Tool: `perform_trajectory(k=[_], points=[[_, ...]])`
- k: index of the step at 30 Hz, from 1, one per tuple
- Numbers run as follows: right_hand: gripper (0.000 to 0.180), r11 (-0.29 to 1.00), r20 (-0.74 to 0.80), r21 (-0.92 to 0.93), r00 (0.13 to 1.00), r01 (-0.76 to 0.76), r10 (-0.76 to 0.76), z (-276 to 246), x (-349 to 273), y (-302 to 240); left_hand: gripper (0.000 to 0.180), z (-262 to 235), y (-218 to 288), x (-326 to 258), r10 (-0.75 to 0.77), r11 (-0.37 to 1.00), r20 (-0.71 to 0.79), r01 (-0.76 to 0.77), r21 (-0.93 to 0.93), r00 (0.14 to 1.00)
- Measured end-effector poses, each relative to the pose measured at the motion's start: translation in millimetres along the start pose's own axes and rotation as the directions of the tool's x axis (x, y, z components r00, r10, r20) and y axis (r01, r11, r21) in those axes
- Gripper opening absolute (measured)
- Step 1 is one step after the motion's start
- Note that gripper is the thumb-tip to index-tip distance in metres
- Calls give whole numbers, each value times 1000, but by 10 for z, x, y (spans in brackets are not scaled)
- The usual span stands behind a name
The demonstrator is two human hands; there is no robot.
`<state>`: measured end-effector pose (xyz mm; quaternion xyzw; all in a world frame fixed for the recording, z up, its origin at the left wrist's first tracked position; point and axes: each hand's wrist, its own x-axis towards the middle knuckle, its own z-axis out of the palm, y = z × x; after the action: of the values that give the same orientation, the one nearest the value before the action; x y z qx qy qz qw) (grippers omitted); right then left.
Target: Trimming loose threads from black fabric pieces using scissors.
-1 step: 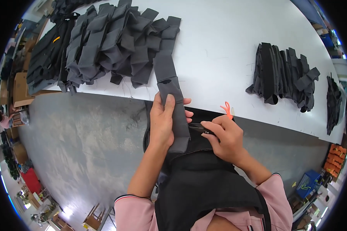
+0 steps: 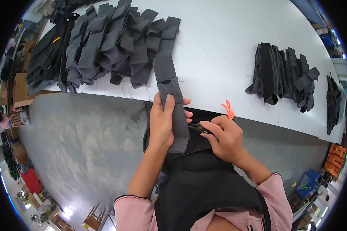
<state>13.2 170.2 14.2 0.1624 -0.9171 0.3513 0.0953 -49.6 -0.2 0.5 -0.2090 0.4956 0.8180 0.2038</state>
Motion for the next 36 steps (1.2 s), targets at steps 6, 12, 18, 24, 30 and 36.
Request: perform_trajectory(k=[6, 12, 18, 24, 30, 36], points=[[33, 993, -3, -78, 996, 90, -90, -4, 30, 25, 26, 17, 8, -10, 7, 1000, 11, -7, 7, 1000], [39, 991, 34, -100, 996, 86, -83, -62, 29, -19, 25, 23, -3, -7, 0, 1000, 25, 0, 6, 1000], [30, 990, 25, -85, 993, 116, -114, -41, 86, -23, 26, 29, -33, -6, -19, 1000, 50, 19, -2, 999], [29, 991, 16, -84, 995, 100, -99, -34, 43, -9, 28, 30, -47, -7, -33, 999, 59, 33, 4, 998], [29, 997, -25, -39, 997, 69, -70, -17, 41, -44, 28, 34, -38, -8, -38, 999, 51, 38, 6, 998], [31, 1000, 26, 8, 999, 31, -31, -34, 69, -102, 26, 16, -40, -11, -34, 999, 61, 35, -21, 998]])
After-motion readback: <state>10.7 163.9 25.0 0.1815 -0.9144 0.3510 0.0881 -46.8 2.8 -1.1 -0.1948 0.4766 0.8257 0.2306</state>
